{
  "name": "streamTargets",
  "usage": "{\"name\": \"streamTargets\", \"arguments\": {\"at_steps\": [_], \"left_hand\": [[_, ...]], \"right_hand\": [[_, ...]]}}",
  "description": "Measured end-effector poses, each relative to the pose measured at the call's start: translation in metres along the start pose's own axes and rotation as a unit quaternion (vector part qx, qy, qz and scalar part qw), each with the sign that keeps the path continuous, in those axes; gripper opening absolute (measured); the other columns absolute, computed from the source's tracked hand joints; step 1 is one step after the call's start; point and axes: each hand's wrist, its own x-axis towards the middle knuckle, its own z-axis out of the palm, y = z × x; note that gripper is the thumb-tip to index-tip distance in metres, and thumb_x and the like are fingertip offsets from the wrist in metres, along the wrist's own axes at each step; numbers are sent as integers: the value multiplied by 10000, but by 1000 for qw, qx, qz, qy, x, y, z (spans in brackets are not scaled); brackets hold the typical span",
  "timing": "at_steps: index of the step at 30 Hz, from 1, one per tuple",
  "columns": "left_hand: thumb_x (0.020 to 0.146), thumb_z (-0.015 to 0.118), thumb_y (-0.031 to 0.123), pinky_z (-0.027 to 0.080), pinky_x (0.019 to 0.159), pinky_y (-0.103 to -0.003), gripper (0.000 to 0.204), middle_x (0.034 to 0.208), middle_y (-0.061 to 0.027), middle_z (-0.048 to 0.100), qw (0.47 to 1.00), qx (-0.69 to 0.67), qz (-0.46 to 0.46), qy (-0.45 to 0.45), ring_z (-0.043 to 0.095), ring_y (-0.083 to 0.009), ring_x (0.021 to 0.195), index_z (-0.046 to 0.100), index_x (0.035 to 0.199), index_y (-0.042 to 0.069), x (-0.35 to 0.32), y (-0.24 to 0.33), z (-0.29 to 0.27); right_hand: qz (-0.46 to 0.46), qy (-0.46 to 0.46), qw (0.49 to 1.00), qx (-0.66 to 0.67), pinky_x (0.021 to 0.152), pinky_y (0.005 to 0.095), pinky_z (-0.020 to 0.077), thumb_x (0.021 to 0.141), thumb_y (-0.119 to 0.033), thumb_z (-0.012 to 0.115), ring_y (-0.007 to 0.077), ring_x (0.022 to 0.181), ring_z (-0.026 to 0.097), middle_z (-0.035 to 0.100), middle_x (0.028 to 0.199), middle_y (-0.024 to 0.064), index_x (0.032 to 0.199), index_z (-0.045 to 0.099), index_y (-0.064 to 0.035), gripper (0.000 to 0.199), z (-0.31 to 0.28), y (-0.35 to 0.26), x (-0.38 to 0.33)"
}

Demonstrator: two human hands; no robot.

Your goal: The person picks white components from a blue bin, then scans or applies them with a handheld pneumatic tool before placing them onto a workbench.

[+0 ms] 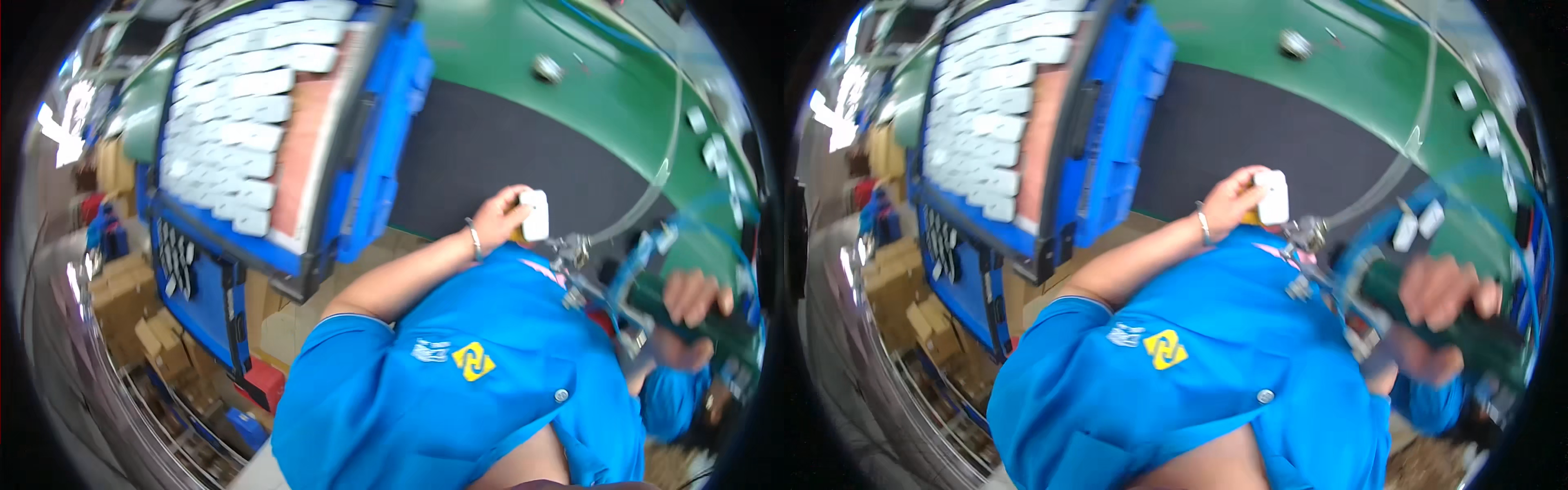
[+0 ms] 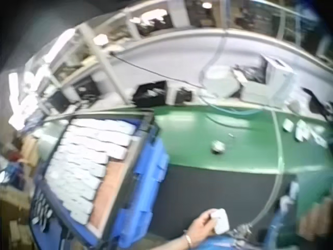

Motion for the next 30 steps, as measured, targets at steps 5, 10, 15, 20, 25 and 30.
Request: {"name": "streamTargets", "arguments": {"at_steps": [5, 10, 15, 20, 25, 30], "left_hand": [[734, 532, 35, 444, 731, -270, 329, 969, -91, 529, 998, 32, 22, 58, 518, -151, 833, 454, 1054, 40, -20, 42, -12], [698, 552, 19, 458, 693, -270, 338, 923, -89, 537, 966, 176, 164, 99, 534, -159, 780, 464, 1023, 52, -81, 163, -4], [756, 530, 119, 461, 631, -243, 327, 920, -138, 528, 923, 137, 203, 295, 541, -174, 767, 443, 1046, -3, -78, 263, -83], [724, 580, 197, 454, 665, -296, 432, 936, -155, 507, 841, 356, 121, 390, 539, -219, 770, 416, 1075, 7, -35, 227, -182], [679, 623, 231, 435, 710, -334, 504, 961, -165, 470, 726, 536, 94, 419, 523, -272, 784, 400, 1083, 28, -12, 213, -192], [643, 647, 226, 423, 729, -348, 526, 982, -172, 441, 664, 646, 105, 361, 506, -299, 799, 400, 1071, 47, -15, 212, -182]], "right_hand": [[-51, 117, 992, -20, 528, 186, 344, 630, -278, 639, 69, 536, 434, 433, 649, -19, 947, 411, -89, 434, 3, -28, -5], [-21, 85, 995, -36, 562, 207, 342, 671, -299, 583, 77, 580, 435, 438, 683, -1, 996, 392, -87, 432, -11, -19, -1], [1, 59, 997, -40, 578, 224, 341, 698, -287, 549, 92, 599, 433, 441, 708, 15, 1029, 376, -84, 425, -15, -15, 2], [13, 35, 999, -35, 580, 226, 337, 710, -272, 535, 102, 597, 428, 442, 716, 23, 1047, 369, -78, 422, -7, -6, 10], [11, 50, 998, -45, 575, 224, 333, 714, -263, 531, 105, 593, 424, 446, 717, 26, 1050, 370, -77, 416, -7, -8, 7], [21, 69, 994, -78, 566, 221, 328, 715, -259, 526, 104, 590, 422, 446, 716, 26, 1056, 368, -71, 419, -10, -10, 4]]}}
